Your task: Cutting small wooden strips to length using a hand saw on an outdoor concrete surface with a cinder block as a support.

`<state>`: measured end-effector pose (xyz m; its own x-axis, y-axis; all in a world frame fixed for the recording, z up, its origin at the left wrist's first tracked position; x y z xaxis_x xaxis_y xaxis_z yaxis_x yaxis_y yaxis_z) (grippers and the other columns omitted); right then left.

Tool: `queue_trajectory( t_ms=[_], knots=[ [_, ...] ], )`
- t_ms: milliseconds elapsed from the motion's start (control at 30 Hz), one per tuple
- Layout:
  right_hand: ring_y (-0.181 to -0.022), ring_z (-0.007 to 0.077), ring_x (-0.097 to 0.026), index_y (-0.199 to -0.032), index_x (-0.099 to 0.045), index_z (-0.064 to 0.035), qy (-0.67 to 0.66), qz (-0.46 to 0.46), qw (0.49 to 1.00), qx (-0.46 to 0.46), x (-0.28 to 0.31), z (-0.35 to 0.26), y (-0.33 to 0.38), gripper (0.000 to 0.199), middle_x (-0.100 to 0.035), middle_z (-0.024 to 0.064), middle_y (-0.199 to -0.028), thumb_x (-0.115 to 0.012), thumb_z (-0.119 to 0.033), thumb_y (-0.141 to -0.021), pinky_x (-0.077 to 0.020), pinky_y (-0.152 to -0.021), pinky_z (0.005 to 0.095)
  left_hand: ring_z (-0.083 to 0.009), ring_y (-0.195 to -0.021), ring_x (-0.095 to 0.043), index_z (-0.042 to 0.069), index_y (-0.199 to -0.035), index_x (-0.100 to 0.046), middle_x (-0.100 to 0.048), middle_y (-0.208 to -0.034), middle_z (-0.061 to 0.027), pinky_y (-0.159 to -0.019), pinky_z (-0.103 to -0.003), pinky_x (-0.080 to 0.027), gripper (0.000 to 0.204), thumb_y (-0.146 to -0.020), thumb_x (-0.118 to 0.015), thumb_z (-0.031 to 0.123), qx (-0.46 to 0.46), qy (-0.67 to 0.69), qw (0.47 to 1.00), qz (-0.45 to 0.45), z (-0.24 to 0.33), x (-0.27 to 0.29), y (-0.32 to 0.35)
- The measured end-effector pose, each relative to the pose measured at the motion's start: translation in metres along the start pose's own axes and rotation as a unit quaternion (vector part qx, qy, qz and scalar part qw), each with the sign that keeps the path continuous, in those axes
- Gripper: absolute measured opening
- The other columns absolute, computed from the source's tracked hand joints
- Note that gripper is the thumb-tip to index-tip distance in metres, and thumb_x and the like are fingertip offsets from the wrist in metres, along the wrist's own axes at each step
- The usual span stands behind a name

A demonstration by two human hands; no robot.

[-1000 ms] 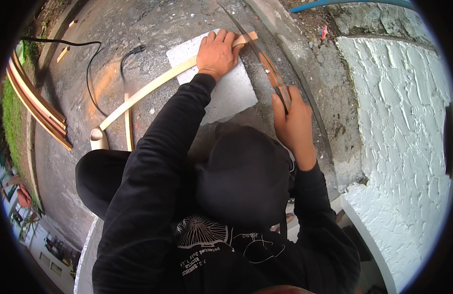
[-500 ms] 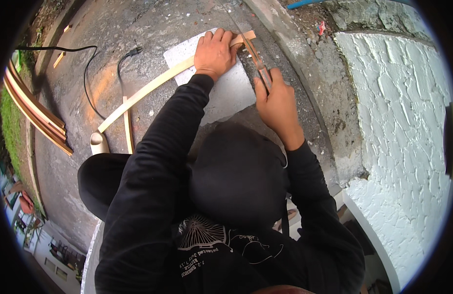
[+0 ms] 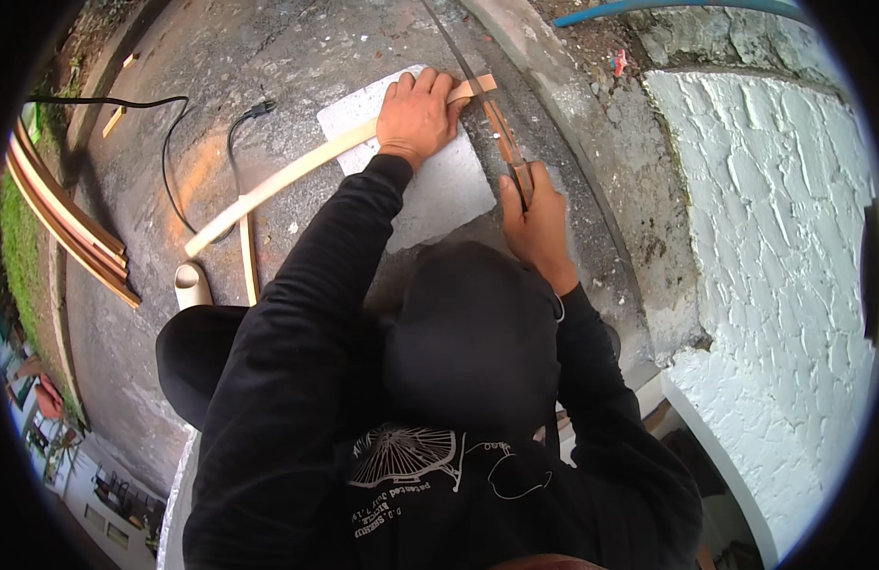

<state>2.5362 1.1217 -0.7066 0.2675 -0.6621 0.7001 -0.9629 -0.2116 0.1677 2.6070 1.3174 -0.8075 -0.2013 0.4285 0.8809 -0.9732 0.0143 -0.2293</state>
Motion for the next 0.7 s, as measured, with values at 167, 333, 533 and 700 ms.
queue_trajectory(
  t_ms=[167, 333, 533, 700],
  knots=[
    [-0.071, 0.0487, -0.068, -0.104, -0.057, -0.0029, -0.012, -0.006, 0.999, -0.053, 0.018, 0.021, 0.057, 0.020, -0.065, 0.0252, -0.076, -0.071, -0.016, -0.100, -0.0526, -0.060, 0.0460, -0.0304, -0.100, -0.059, 0.016, -0.115, -0.067, -0.062, -0.107, -0.0053, -0.090, -0.044, -0.047, 0.031, -0.093, -0.069, 0.038, 0.019, -0.022, 0.999, -0.020, -0.002, 0.000, 0.001],
    [-0.074, 0.0499, -0.069, -0.104, -0.057, -0.0033, -0.017, 0.009, 0.998, -0.065, 0.039, 0.012, 0.074, 0.018, -0.066, 0.0253, -0.076, -0.072, -0.014, -0.099, -0.0536, -0.060, 0.0462, -0.0314, -0.099, -0.060, 0.015, -0.110, -0.069, -0.062, -0.105, -0.0061, -0.088, -0.044, -0.049, 0.031, -0.097, -0.068, 0.042, -0.013, -0.006, 1.000, -0.012, 0.003, 0.003, -0.002],
    [-0.076, 0.0500, -0.070, -0.104, -0.057, -0.0034, -0.060, 0.018, 0.998, -0.017, -0.006, 0.014, 0.011, 0.019, -0.067, 0.0253, -0.077, -0.072, -0.015, -0.100, -0.0534, -0.060, 0.0465, -0.0317, -0.097, -0.061, 0.014, -0.108, -0.069, -0.063, -0.103, -0.0060, -0.087, -0.043, -0.050, 0.030, -0.096, -0.069, 0.041, 0.003, -0.029, 1.000, -0.012, -0.002, 0.003, 0.000],
    [-0.073, 0.0487, -0.069, -0.103, -0.056, -0.0034, -0.047, 0.012, 0.997, -0.054, 0.033, 0.029, 0.091, 0.019, -0.066, 0.0237, -0.075, -0.071, -0.014, -0.100, -0.0511, -0.057, 0.0460, -0.0315, -0.097, -0.061, 0.015, -0.108, -0.068, -0.063, -0.103, -0.0058, -0.087, -0.043, -0.050, 0.029, -0.095, -0.070, 0.040, 0.002, -0.016, 1.000, -0.001, 0.004, 0.003, 0.000]
  ],
)
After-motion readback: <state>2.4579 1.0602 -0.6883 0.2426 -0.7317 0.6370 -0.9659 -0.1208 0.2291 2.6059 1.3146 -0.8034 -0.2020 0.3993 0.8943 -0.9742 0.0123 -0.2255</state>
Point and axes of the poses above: each hand's wrist, its own y-axis away from the middle knuckle, its own x-axis out of the back of the hand, z = x × y, the point moved 5 cm from there along -y, towards the middle knuckle
